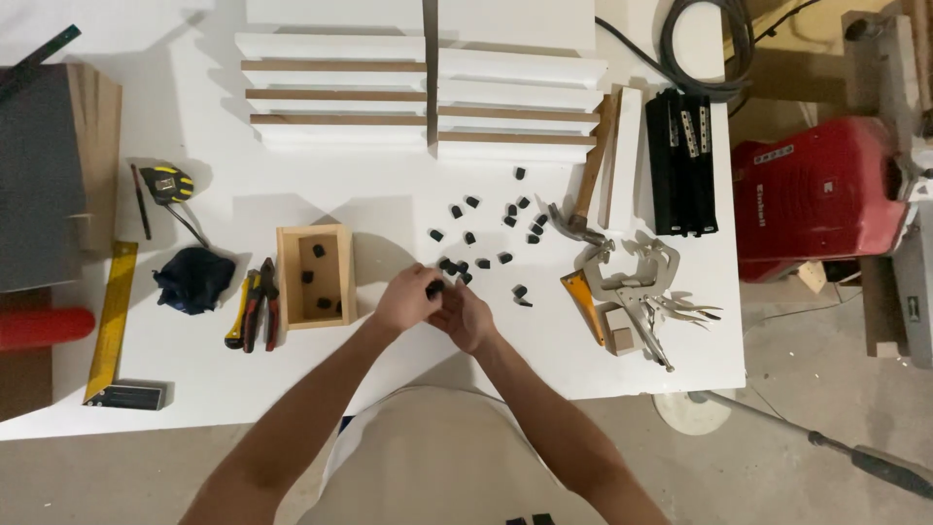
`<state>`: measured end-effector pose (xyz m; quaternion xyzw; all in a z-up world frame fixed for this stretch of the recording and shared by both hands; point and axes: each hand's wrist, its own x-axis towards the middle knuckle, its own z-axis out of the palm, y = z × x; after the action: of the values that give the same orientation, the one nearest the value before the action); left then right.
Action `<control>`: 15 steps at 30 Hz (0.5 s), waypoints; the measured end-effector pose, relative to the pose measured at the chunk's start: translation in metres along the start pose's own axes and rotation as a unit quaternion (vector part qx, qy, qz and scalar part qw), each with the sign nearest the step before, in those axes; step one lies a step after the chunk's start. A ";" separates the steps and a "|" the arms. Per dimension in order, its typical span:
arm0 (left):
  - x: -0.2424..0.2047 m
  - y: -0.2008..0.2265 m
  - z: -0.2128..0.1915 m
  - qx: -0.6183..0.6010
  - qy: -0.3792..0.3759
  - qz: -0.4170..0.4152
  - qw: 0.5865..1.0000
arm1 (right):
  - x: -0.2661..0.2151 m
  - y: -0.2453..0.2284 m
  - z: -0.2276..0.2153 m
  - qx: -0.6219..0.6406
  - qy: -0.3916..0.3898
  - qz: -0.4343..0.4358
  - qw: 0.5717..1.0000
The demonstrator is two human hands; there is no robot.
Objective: The person sorts small black plastic furniture feet from a wooden box onto a white workbench. They then walk to a nearby table and place the feet into a plastic bag.
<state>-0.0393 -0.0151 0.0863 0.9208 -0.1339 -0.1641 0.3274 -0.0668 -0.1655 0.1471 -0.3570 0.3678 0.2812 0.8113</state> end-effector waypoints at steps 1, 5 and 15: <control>-0.003 0.014 -0.009 0.000 -0.001 0.000 1.000 | 0.033 0.013 -0.025 0.001 0.000 0.000 1.000; 0.014 0.023 -0.019 -0.004 0.003 0.004 1.000 | 0.069 0.021 -0.055 0.033 0.083 -0.010 0.996; 0.040 -0.026 0.030 0.062 0.031 0.041 0.997 | 0.042 0.009 -0.059 0.043 0.064 -0.040 0.996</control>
<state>-0.0111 -0.0263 0.0390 0.9377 -0.1713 -0.1138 0.2799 -0.0726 -0.1984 0.0821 -0.3538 0.4157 0.2089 0.8114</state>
